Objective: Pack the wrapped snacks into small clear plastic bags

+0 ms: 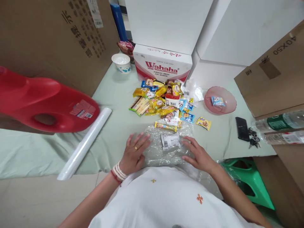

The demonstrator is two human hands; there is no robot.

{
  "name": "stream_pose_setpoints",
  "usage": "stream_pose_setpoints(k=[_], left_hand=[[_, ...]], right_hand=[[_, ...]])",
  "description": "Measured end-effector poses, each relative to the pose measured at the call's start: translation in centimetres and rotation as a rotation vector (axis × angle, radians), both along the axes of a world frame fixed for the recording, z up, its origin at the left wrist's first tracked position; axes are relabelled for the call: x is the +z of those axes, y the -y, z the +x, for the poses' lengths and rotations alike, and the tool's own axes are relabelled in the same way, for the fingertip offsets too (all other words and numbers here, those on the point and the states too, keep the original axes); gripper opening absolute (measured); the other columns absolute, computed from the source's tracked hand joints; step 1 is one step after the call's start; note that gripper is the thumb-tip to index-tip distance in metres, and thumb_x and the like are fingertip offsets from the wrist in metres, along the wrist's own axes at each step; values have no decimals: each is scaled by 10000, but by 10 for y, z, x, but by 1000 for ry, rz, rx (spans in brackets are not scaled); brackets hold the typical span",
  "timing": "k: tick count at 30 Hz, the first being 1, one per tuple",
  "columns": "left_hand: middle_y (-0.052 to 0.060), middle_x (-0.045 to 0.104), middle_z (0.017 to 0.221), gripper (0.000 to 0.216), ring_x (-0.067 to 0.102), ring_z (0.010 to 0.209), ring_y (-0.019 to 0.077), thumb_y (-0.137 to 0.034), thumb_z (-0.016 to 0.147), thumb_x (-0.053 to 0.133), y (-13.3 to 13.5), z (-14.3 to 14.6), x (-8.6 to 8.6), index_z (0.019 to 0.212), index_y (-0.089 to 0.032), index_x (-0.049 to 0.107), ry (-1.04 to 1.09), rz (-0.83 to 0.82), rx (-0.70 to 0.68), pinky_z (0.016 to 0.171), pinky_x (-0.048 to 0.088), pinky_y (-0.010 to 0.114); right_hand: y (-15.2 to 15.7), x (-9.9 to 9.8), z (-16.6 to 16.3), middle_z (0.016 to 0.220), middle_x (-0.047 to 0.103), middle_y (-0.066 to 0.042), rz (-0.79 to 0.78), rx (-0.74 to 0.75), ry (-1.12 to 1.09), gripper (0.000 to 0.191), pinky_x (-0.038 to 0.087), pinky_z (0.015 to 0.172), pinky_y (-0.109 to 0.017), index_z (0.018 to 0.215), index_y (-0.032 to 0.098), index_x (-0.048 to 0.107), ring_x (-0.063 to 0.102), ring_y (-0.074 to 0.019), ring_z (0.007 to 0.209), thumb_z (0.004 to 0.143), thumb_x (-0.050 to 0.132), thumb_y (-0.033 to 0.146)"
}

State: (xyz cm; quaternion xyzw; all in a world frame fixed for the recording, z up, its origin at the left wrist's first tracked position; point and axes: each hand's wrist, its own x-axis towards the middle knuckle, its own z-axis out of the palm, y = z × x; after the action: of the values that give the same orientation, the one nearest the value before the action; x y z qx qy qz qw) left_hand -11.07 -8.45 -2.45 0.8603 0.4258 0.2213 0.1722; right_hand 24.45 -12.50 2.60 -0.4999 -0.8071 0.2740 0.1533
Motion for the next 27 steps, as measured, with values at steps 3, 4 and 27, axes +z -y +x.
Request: stream_pose_setpoints(k=[3,4,27], left_hand=[[101,516,1592,645,385,1538,302,-248,847,519,12,-10,-1,1490,-292,534,14,-134,-296,1295,92,612],[104,539,1572,584,404,1527,308,-255,856,541,12,-10,-2,1437,-293,584,5,-177,-323,1292,96,616],[117,716,964,217,612,1007,298,-302,919,512,-45,20,17,1004,-193,678,99,76,520,978,441,476]], right_hand=[[31,-11,22,1541,528,-143,11,53,11,621,455,1112,-567,1519,343,519,528,-351,1375,935,723,403],[37,-16,26,1507,567,-138,4,50,21,526,451,1101,-579,1454,341,593,551,-351,1341,944,711,382],[-61,-32,17,657,596,4,-260,-352,44,311,318,625,-260,764,209,607,533,-161,630,955,503,431]])
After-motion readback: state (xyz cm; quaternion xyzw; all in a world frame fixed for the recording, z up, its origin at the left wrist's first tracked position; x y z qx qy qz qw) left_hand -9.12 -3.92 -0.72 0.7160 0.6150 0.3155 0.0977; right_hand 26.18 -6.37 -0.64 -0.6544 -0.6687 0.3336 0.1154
